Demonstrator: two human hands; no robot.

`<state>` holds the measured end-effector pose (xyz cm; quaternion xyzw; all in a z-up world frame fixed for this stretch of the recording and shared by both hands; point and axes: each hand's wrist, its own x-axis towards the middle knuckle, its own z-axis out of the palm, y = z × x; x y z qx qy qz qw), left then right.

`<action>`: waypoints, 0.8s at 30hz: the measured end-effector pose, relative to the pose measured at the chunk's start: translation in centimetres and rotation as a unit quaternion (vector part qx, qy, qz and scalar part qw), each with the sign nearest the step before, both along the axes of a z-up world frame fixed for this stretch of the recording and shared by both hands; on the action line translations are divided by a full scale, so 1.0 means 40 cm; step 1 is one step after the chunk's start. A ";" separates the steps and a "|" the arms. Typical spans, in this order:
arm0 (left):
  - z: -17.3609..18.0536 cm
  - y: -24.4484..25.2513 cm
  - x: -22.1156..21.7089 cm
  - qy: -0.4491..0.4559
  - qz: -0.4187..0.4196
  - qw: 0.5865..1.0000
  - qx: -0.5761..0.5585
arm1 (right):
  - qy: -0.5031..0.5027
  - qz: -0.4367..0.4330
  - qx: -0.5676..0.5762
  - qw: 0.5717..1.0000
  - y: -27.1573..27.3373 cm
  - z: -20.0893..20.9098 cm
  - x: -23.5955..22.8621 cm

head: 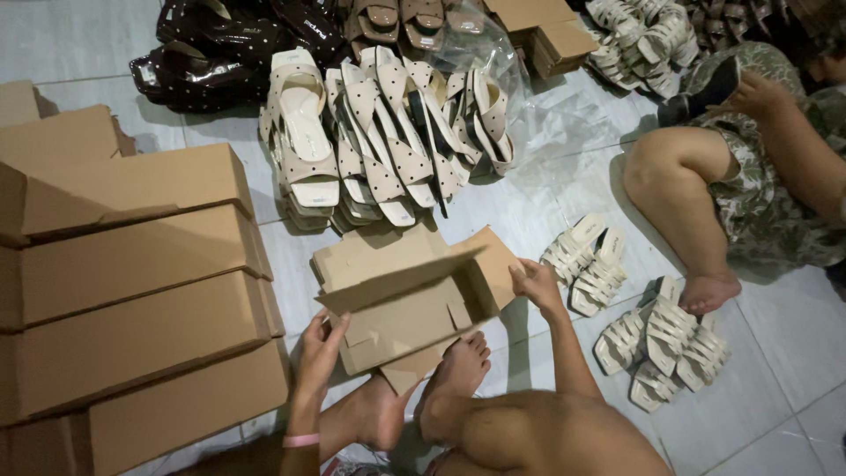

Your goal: The person sits on the floor and packs pairs of white woven slippers into small cardboard boxes. They place each slipper into a box, close the lid, and then move the box aside. The process is repeated for multiple pairs.

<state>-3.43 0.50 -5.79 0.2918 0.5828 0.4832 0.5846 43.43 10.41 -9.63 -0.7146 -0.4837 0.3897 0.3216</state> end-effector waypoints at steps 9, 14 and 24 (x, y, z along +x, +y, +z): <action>-0.005 0.014 0.015 0.139 -0.018 0.987 -0.079 | 0.050 -0.132 0.045 0.989 -0.127 -0.021 -0.111; 0.015 0.045 0.033 0.275 0.018 0.961 0.011 | -0.193 -0.012 0.210 0.958 -0.140 -0.052 -0.147; 0.040 0.111 0.072 0.301 0.071 0.947 0.089 | -0.423 -0.084 0.032 0.902 -0.014 0.096 0.199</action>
